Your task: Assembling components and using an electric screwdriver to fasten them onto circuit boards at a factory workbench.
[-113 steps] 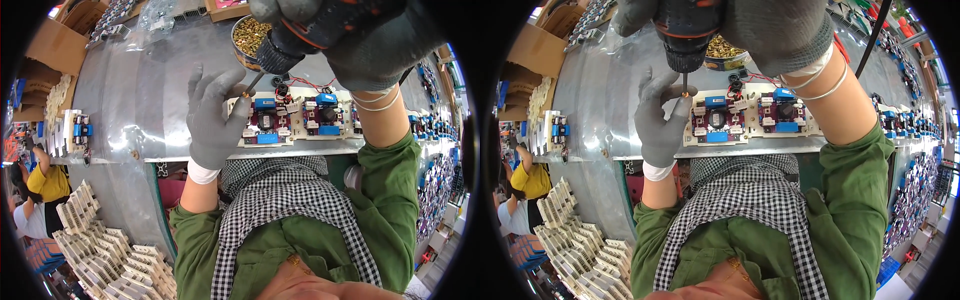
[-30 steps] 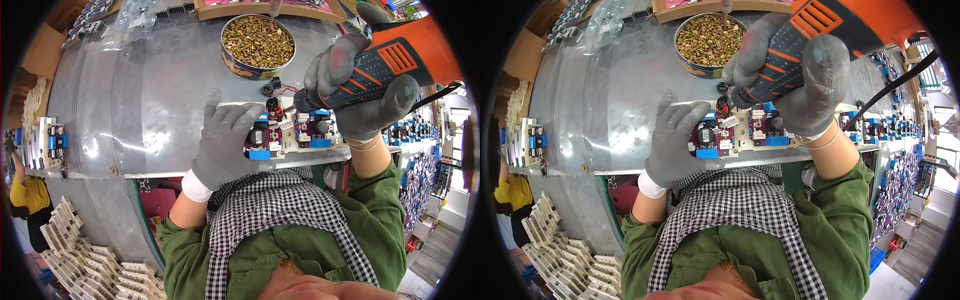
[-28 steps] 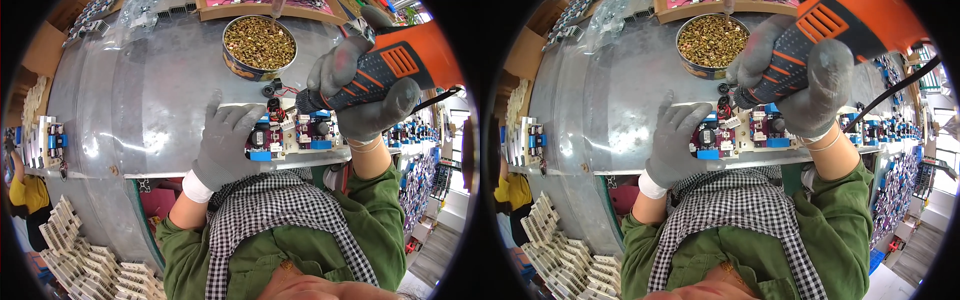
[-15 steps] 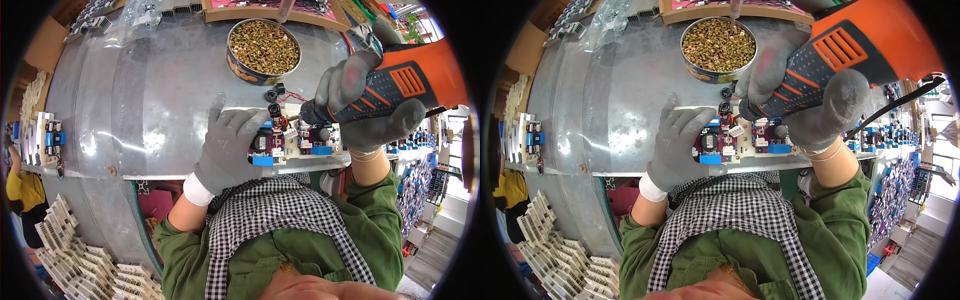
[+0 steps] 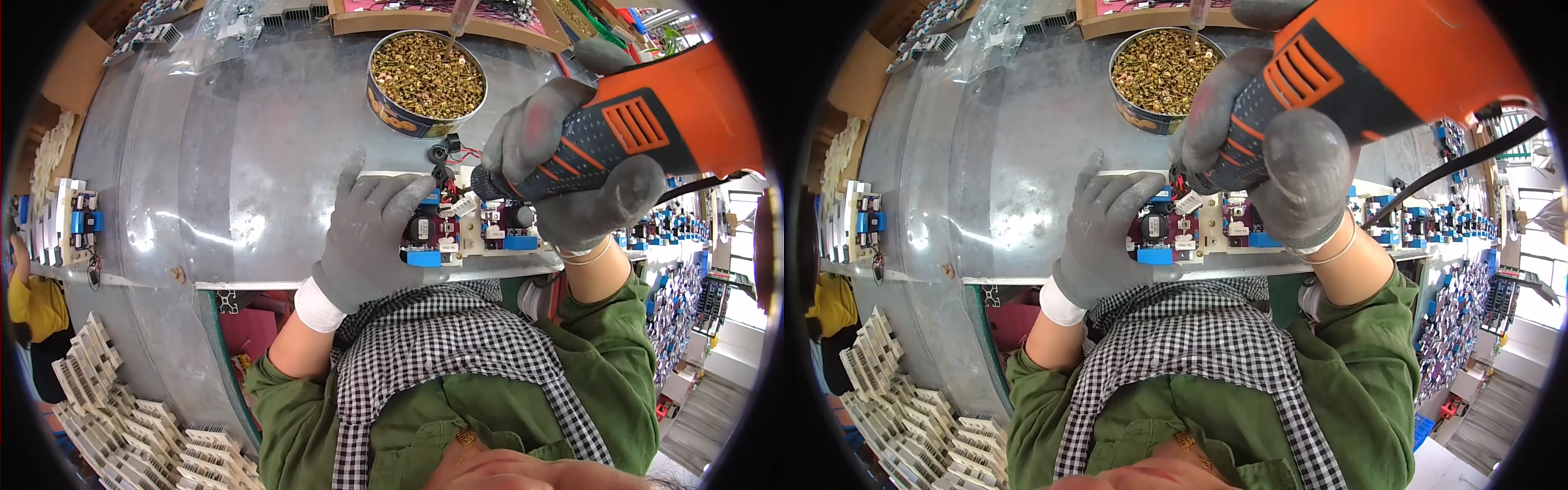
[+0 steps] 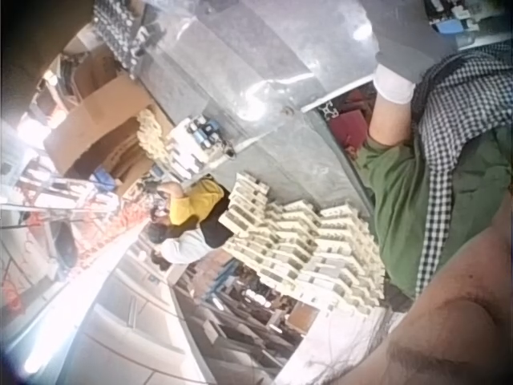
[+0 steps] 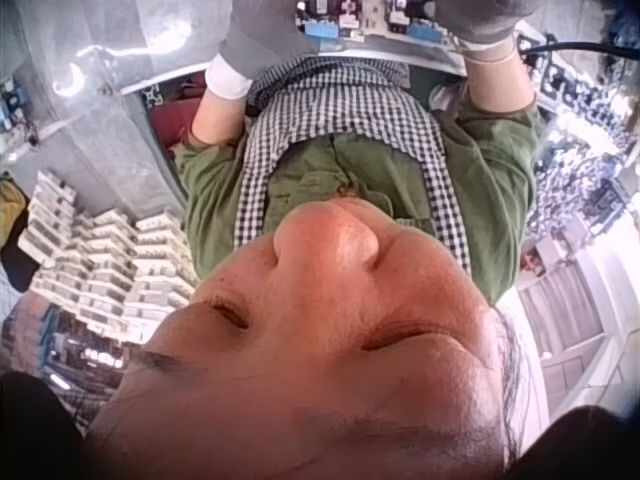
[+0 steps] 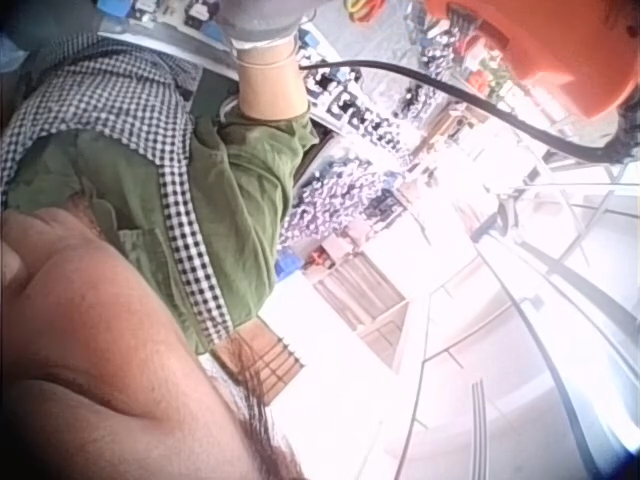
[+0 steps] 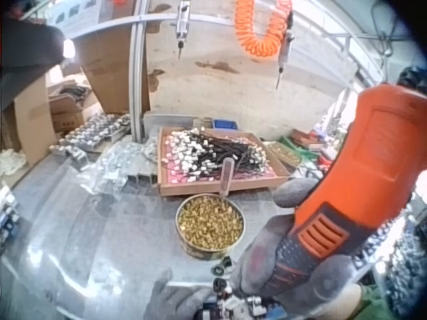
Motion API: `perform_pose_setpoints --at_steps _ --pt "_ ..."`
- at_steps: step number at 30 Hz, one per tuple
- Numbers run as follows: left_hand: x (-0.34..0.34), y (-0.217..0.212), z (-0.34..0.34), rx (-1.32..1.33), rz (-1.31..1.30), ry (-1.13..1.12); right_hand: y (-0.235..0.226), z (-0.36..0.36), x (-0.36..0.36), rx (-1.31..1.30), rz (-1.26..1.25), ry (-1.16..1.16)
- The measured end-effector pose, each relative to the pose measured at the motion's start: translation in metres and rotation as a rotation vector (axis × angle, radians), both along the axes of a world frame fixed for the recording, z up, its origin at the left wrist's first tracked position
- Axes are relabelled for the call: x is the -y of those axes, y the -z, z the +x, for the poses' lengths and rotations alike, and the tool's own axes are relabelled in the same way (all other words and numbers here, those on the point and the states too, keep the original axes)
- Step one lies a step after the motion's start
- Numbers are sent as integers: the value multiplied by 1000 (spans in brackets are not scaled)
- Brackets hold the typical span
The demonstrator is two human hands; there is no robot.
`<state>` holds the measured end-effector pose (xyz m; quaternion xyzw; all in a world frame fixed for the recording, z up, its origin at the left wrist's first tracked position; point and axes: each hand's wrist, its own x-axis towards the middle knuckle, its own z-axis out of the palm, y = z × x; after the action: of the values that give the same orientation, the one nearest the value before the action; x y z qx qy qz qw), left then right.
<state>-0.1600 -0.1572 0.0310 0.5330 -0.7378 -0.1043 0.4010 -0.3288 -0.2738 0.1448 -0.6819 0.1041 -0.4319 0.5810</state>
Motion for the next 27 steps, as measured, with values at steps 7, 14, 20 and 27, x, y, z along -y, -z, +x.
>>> perform_pose_setpoints --at_steps 7,14,20,27 --pt "-3 2 -3 23 5 -16 13 3 8 -14 -35 -5" --pt "-2 1 -4 84 -1 -17 -3 17 -9 107 276 122" --pt "-3 3 -6 69 5 -18 -11 15 -15 -80 201 189" --pt "0 -1 -8 86 22 22 -19 15 -8 -104 119 202"
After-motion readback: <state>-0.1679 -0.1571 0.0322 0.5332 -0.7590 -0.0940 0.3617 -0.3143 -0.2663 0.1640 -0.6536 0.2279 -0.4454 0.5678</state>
